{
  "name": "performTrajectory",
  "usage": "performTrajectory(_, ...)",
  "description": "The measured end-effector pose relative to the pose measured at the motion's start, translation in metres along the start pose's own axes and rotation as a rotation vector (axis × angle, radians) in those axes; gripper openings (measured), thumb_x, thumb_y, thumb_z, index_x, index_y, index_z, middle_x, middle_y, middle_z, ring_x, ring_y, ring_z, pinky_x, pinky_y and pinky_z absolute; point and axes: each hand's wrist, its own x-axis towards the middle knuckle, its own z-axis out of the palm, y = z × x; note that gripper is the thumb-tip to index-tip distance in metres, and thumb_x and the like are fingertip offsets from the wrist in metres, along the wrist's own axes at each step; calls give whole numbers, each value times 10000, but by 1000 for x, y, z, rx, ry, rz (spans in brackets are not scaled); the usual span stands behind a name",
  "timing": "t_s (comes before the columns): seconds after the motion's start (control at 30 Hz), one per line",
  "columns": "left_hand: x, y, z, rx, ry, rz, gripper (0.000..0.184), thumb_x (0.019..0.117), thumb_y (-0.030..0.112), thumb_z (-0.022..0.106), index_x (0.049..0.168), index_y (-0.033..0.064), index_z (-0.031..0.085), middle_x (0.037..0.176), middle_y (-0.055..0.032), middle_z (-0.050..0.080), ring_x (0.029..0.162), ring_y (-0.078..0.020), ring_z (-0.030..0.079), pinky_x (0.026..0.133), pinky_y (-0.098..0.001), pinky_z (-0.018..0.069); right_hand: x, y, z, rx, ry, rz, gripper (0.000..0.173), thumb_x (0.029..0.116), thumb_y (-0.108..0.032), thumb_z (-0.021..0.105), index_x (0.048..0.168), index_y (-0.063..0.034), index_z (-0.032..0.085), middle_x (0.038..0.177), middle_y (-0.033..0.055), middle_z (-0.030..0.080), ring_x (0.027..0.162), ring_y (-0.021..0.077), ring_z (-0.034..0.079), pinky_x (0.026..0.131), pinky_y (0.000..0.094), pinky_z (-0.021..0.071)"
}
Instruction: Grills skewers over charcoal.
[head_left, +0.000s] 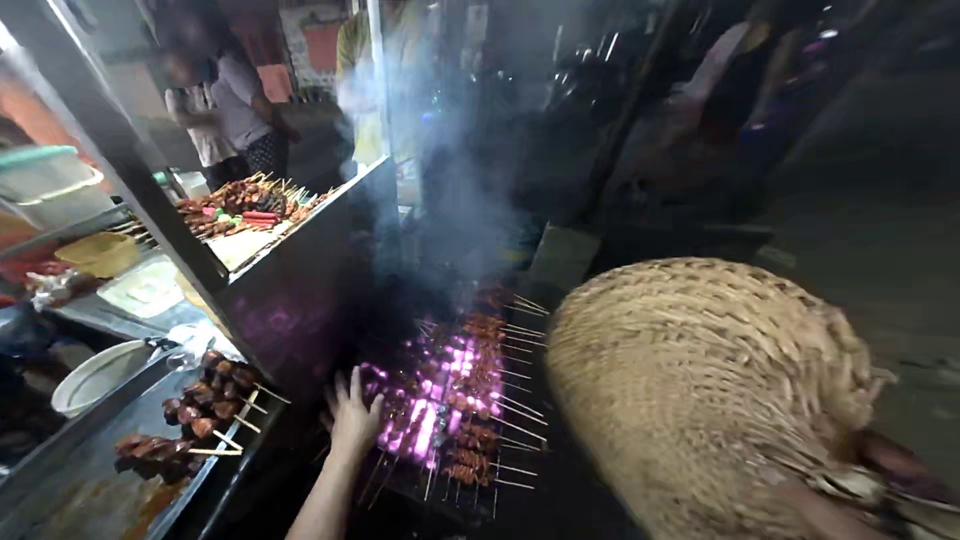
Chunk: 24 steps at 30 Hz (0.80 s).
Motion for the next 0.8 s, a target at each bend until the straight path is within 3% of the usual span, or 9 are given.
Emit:
performTrajectory(0.07, -4, 14, -1, 81, -153, 136, 742, 988, 473, 605, 1615, 200, 319, 1698, -182, 147, 1554, -448, 113, 1172, -732, 150, 11, -9, 7, -99, -41, -118, 671, 993, -312, 637, 1445, 153, 463, 1443, 300, 548, 1376, 246, 535, 1168, 310, 403)
performTrajectory(0.13, -21, 34, -3, 108, -268, 203, 760, 980, 492, 609, 1618, 208, 309, 1706, -159, 119, 1563, -427, 81, 1187, -704, 140, 19, -8, 18, -52, -71, -184, 672, 993, -202, 628, 1475, 191, 373, 1467, 363, 479, 1389, 289, 504, 1164, 325, 401)
performTrajectory(0.27, -47, 51, 9, 138, -298, 220, 759, 975, 482, 618, 1614, 200, 320, 1709, -151, 115, 1569, -410, 65, 1198, -690, 118, 46, -10, 47, 79, -61, -200, 610, 999, -183, 628, 1464, 158, 428, 1454, 333, 517, 1368, 290, 530, 1145, 350, 428)
performTrajectory(0.37, -51, 58, 9, -59, -141, 246, 793, 930, 440, 680, 1584, 114, 373, 1671, -246, 175, 1544, -456, 142, 1193, -691, 171, 87, 1, 81, 200, -51, -373, 553, 965, -253, 592, 1387, 101, 534, 1282, 230, 640, 1156, 175, 633, 993, 307, 529)
performTrajectory(0.47, -60, 96, -8, -228, 42, 410, 786, 882, 362, 752, 1550, 104, 428, 1657, -217, 243, 1521, -392, 263, 1182, -572, 329, 117, -10, 105, 194, -83, -506, 537, 982, -336, 604, 1332, 71, 593, 1136, 164, 698, 994, 130, 671, 879, 307, 569)
performTrajectory(0.6, -44, 159, -12, -77, 409, 623, 600, 928, 303, 708, 1473, 119, 535, 1613, -187, 360, 1502, -380, 323, 1146, -578, 383, 172, -14, 125, 308, -220, -475, 556, 1024, -388, 551, 1365, 50, 583, 1259, 167, 667, 1141, 124, 643, 990, 290, 533)
performTrajectory(0.67, -26, 163, 5, 80, 425, 490, 604, 975, 365, 621, 1498, 84, 504, 1611, -186, 373, 1512, -382, 306, 1187, -609, 292, 202, -5, 121, 289, -321, -403, 628, 1048, -461, 477, 1437, 29, 534, 1346, 187, 640, 1227, 172, 625, 1047, 341, 511)
performTrajectory(0.73, -8, 149, 21, 139, 77, 80, 641, 1056, 460, 479, 1566, 79, 400, 1632, -173, 344, 1520, -349, 304, 1213, -609, 225, 223, -2, 108, 251, -344, -369, 669, 1041, -469, 457, 1466, 46, 496, 1379, 218, 617, 1251, 218, 618, 1065, 375, 504)
performTrajectory(0.8, 4, 113, 38, 38, -206, -240, 692, 1069, 542, 383, 1578, 73, 362, 1595, -215, 385, 1473, -369, 385, 1192, -613, 284, 237, 3, 89, 218, -340, -331, 661, 1039, -438, 490, 1463, 69, 490, 1377, 250, 610, 1248, 267, 623, 1072, 404, 501)
